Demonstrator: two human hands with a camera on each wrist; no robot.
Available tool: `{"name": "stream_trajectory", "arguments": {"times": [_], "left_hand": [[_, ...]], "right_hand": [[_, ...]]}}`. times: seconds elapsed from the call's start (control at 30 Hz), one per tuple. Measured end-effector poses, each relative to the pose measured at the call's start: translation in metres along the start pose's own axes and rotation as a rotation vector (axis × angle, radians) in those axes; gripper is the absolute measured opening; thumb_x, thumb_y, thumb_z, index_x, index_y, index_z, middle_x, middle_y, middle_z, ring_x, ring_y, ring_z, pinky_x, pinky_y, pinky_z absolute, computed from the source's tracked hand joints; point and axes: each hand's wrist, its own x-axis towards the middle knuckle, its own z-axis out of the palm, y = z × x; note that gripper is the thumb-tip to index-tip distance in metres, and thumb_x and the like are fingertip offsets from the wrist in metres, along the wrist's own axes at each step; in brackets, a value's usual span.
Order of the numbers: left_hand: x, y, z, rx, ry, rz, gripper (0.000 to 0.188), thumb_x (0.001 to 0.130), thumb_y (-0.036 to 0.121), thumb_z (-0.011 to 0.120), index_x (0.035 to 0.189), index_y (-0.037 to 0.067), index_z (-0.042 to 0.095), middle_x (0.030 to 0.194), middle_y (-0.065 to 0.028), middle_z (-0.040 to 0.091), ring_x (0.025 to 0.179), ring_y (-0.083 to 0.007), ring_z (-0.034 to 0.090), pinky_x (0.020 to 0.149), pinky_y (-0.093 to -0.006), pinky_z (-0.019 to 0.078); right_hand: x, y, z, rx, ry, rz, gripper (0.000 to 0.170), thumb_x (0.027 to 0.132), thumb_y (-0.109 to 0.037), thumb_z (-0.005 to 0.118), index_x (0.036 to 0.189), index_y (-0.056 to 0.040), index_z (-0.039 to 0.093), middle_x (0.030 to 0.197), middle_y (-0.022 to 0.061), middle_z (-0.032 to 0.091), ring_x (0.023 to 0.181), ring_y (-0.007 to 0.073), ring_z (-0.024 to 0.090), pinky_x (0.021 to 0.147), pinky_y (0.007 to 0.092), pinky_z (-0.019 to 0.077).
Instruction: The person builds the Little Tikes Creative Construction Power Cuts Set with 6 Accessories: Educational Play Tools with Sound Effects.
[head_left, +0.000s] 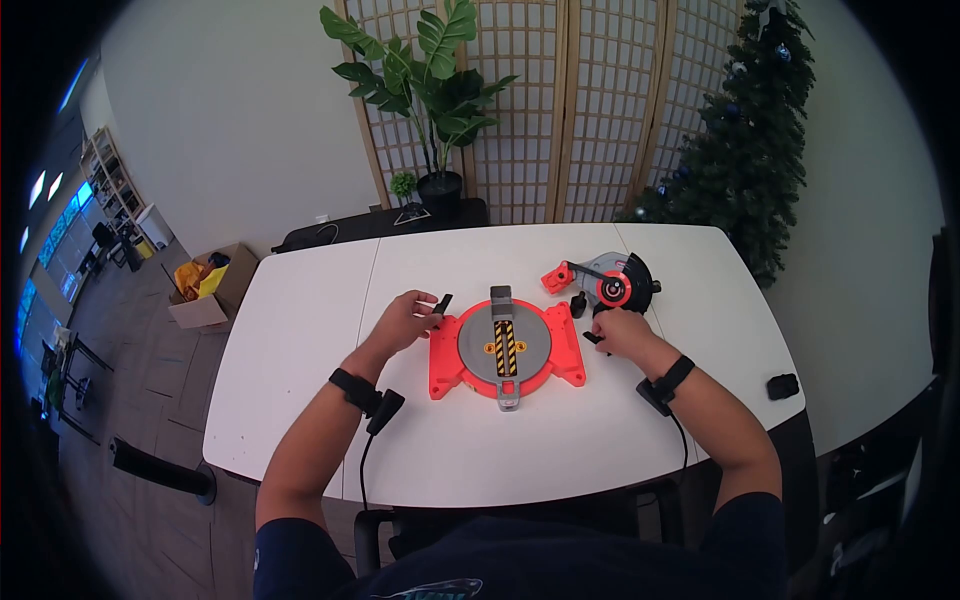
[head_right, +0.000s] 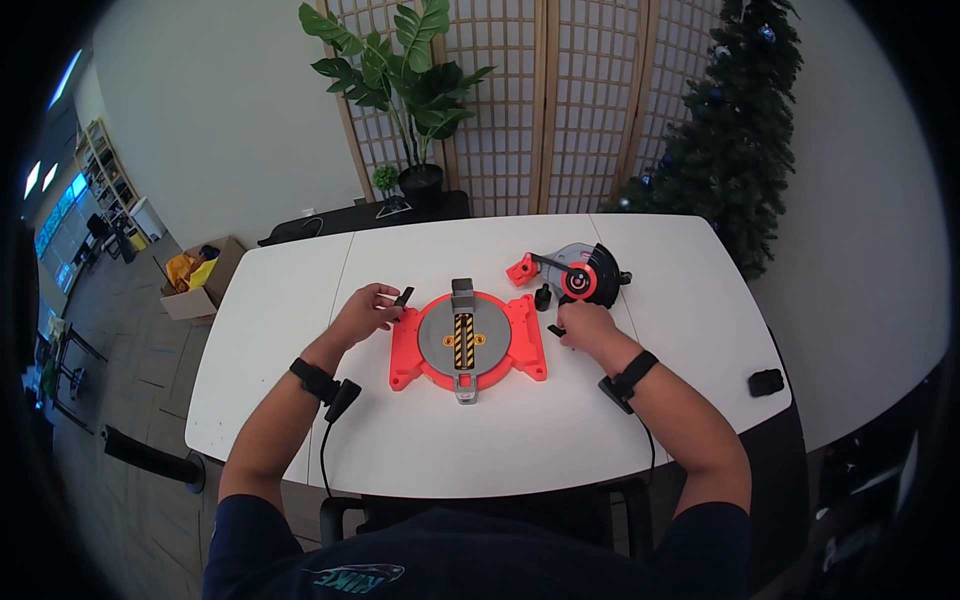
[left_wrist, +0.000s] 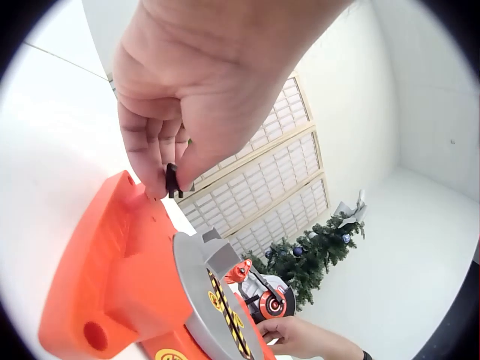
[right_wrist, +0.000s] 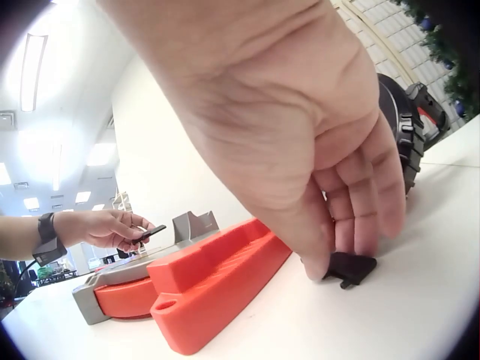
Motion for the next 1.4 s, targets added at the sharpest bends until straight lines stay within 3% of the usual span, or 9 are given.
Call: {"name": "stream_trajectory", "arguments": {"times": [0.37, 0.47, 0.57, 0.83, 0.97, 1.03, 1.17, 1.23, 1.4], "left_hand": [[0.018, -0.045, -0.027, 0.105, 0.080, -0.049, 0.021, 0.091, 0.017, 0.068, 0.105, 0.001, 0.068, 0.084, -0.0042, 0.070, 0.070, -0.0118, 0.065, 0.061, -0.0266, 0.0520], [0.018, -0.053, -0.030, 0.242, 0.067, -0.124, 0.019, 0.089, 0.018, 0.070, 0.101, 0.002, 0.070, 0.082, -0.0039, 0.070, 0.066, -0.0116, 0.062, 0.059, -0.0275, 0.0502], [0.018, -0.057, -0.030, 0.299, 0.005, -0.164, 0.020, 0.087, 0.018, 0.072, 0.101, 0.003, 0.071, 0.084, -0.0042, 0.071, 0.067, -0.0118, 0.063, 0.060, -0.0280, 0.0508], [0.011, -0.044, -0.024, 0.680, 0.128, -0.027, 0.030, 0.086, 0.026, 0.075, 0.108, 0.007, 0.068, 0.100, -0.0079, 0.072, 0.088, -0.0197, 0.069, 0.078, -0.0335, 0.0543], [0.003, -0.015, -0.009, 0.499, 0.108, 0.084, 0.036, 0.086, 0.031, 0.076, 0.112, 0.008, 0.065, 0.110, -0.0106, 0.069, 0.096, -0.0226, 0.068, 0.081, -0.0362, 0.0541], [-0.009, 0.007, 0.000, 0.404, -0.049, 0.158, 0.053, 0.084, 0.037, 0.078, 0.123, 0.007, 0.061, 0.121, -0.0132, 0.065, 0.109, -0.0282, 0.064, 0.092, -0.0385, 0.0518], [-0.029, 0.031, 0.018, 0.488, -0.202, 0.169, 0.080, 0.075, 0.045, 0.084, 0.138, 0.008, 0.050, 0.140, -0.0164, 0.053, 0.133, -0.0341, 0.049, 0.107, -0.0429, 0.0443], [-0.031, 0.035, 0.024, 0.628, -0.322, 0.175, 0.107, 0.063, 0.049, 0.090, 0.147, 0.009, 0.038, 0.151, -0.0172, 0.040, 0.145, -0.0381, 0.030, 0.118, -0.0478, 0.0325], [-0.033, 0.034, 0.034, 0.733, -0.288, 0.237, 0.121, 0.054, 0.052, 0.093, 0.149, 0.008, 0.034, 0.153, -0.0176, 0.036, 0.146, -0.0444, 0.023, 0.120, -0.0523, 0.0278]], "right_hand": [[-0.002, 0.001, -0.012, 0.139, -0.046, 0.048, 0.026, 0.069, -0.024, 0.084, 0.088, -0.0099, 0.074, 0.087, 0.0089, 0.073, 0.083, 0.0260, 0.071, 0.073, 0.0379, 0.0553], [0.003, 0.001, -0.022, 0.271, -0.048, 0.027, 0.025, 0.078, -0.021, 0.081, 0.095, -0.0056, 0.073, 0.085, 0.0085, 0.073, 0.082, 0.0205, 0.072, 0.067, 0.0345, 0.0566], [0.002, -0.006, -0.031, 0.715, -0.172, 0.091, 0.023, 0.088, -0.015, 0.073, 0.105, 0.0012, 0.069, 0.087, 0.0084, 0.072, 0.082, 0.0152, 0.071, 0.063, 0.0307, 0.0591], [0.002, -0.023, -0.032, 1.001, -0.212, 0.064, 0.021, 0.100, -0.010, 0.051, 0.117, 0.0018, 0.055, 0.090, 0.0048, 0.062, 0.086, 0.0135, 0.066, 0.068, 0.0309, 0.0599], [0.008, -0.026, -0.024, 0.929, -0.169, 0.076, 0.017, 0.101, -0.011, 0.044, 0.113, -0.0022, 0.052, 0.087, 0.0027, 0.057, 0.082, 0.0122, 0.061, 0.067, 0.0291, 0.0541], [0.013, -0.027, -0.018, 0.730, -0.096, -0.043, 0.023, 0.100, -0.013, 0.044, 0.118, -0.0002, 0.052, 0.092, 0.0097, 0.063, 0.089, 0.0186, 0.065, 0.079, 0.0323, 0.0503], [0.013, -0.036, -0.011, 0.713, -0.003, -0.152, 0.023, 0.101, -0.014, 0.044, 0.118, 0.0007, 0.050, 0.094, 0.0110, 0.064, 0.090, 0.0196, 0.064, 0.083, 0.0329, 0.0503], [0.010, -0.041, -0.015, 0.764, -0.014, -0.185, 0.018, 0.103, -0.014, 0.042, 0.114, -0.0012, 0.050, 0.094, 0.0046, 0.059, 0.077, 0.0109, 0.058, 0.067, 0.0283, 0.0508], [0.013, -0.039, -0.008, 0.704, -0.020, -0.147, 0.018, 0.101, -0.011, 0.047, 0.115, 0.0001, 0.051, 0.097, 0.0090, 0.063, 0.083, 0.0158, 0.063, 0.072, 0.0311, 0.0524]]}}
